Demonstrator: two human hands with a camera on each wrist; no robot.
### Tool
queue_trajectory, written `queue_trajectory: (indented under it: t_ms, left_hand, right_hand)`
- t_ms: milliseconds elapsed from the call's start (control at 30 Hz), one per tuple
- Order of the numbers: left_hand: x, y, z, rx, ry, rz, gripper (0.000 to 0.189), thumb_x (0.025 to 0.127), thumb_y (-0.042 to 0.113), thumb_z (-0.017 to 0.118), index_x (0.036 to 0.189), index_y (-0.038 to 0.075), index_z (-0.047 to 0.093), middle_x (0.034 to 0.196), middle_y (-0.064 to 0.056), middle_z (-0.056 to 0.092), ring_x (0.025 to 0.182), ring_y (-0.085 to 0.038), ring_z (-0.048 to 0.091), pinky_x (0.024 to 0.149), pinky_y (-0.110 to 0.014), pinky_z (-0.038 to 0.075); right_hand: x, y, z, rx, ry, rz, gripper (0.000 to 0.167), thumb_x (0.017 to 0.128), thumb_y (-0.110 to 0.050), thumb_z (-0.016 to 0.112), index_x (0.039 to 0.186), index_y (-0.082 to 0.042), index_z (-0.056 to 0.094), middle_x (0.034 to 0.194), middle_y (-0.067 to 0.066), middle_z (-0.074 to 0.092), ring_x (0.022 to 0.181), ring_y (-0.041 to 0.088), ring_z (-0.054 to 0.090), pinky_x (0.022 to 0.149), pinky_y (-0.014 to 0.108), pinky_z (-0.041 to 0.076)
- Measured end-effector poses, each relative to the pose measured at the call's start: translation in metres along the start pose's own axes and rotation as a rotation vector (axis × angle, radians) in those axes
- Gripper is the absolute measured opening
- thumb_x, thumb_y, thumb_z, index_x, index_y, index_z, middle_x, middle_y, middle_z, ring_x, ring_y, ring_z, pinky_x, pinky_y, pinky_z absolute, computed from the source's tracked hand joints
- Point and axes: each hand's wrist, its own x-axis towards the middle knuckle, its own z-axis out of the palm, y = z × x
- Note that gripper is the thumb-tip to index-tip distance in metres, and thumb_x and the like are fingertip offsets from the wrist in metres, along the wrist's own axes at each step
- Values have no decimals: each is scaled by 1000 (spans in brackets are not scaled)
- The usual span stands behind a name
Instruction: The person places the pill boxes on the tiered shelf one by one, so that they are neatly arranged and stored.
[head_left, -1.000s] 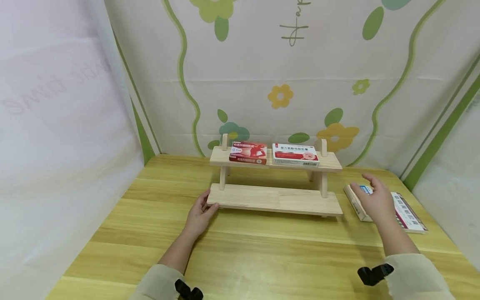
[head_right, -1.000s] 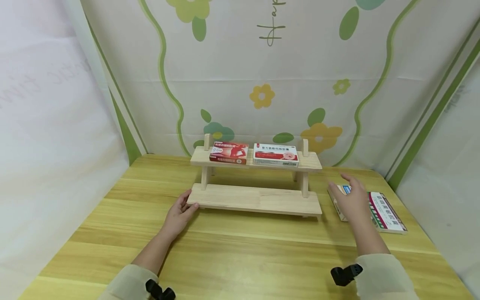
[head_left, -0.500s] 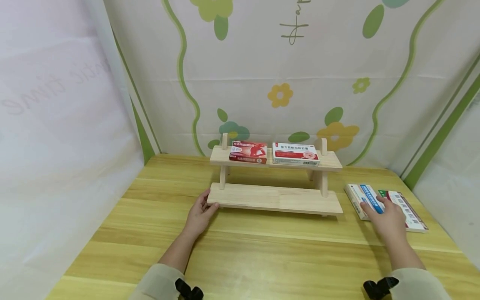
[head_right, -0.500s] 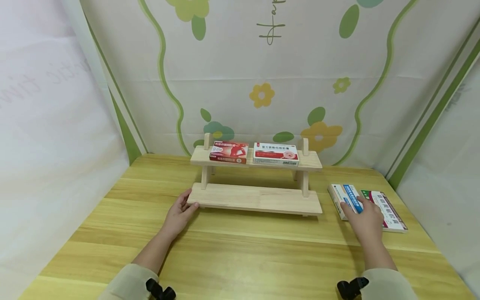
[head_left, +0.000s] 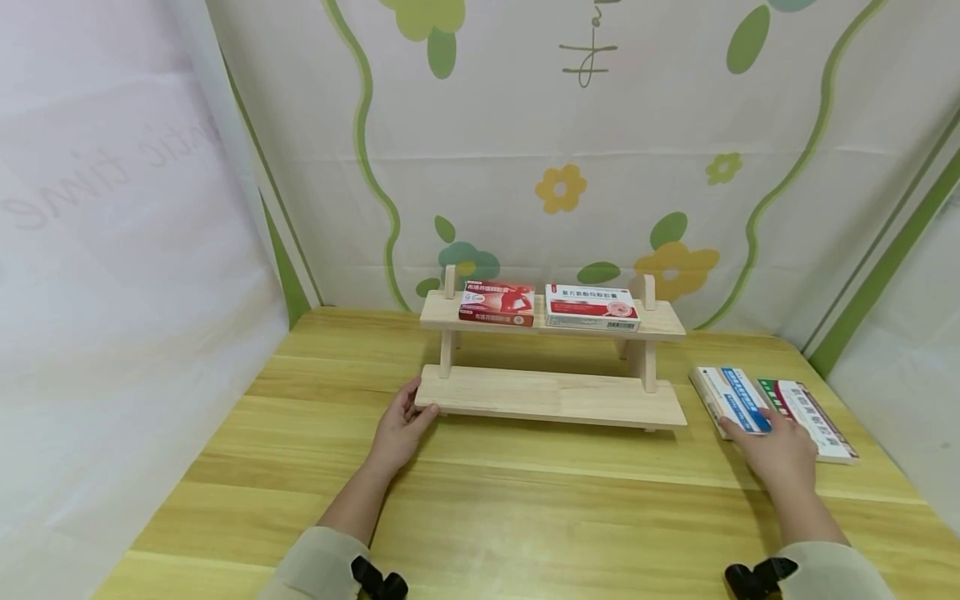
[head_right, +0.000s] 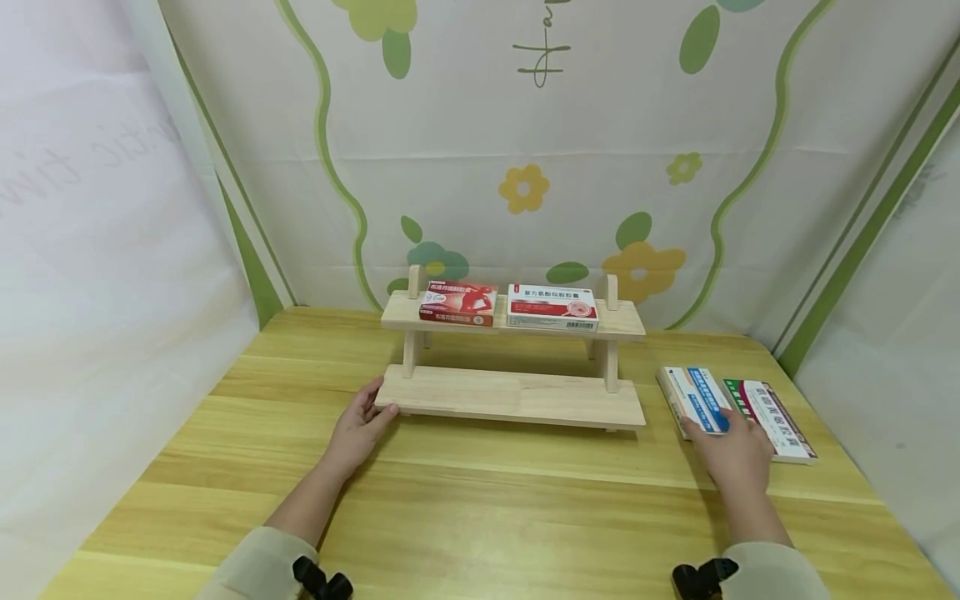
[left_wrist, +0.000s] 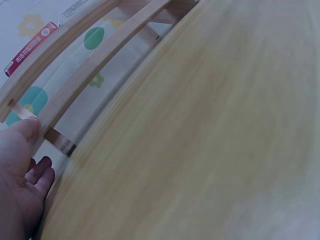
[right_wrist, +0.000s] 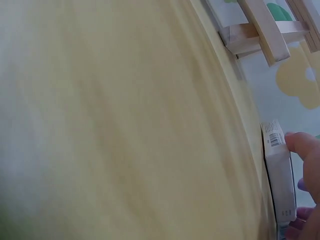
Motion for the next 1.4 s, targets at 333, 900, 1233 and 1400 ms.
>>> queue_trajectory:
  t_ms: [333,900,1233,1400]
  left_hand:
    - [-1,-2,0,28,-2,18,66,97,17,62,152,4,28,156,-19,35,144,-33,36,119,-50,31]
    - [-1,0,0,9,2,8,66,98,16,62,153,4,27,157,-19,34,145,-32,34,120,-49,29]
    - [-1,0,0,7,-3,10,67,97,17,62,153,4,27,157,-18,34,145,-32,34,119,-49,29]
    - [-1,-1,0,8,-7,15,67,97,18,62,152,3,28,156,-20,35,145,-33,34,119,-50,29]
  right_hand:
    - [-2,5,6,3,-11,20,103,89,-68,52,151,8,19,143,49,14,129,62,21,102,72,32]
    - [-14,-4,-8,130,74,38,100,89,-66,53,154,2,20,148,46,9,130,61,24,104,70,32]
    - [-31,-19,-35,147,142,-84,92,91,-59,57,153,0,25,149,43,16,127,57,31,87,65,39]
    - [-40,-32,-47,170,184,-153,87,90,-55,61,151,1,31,148,42,22,121,55,36,76,50,40]
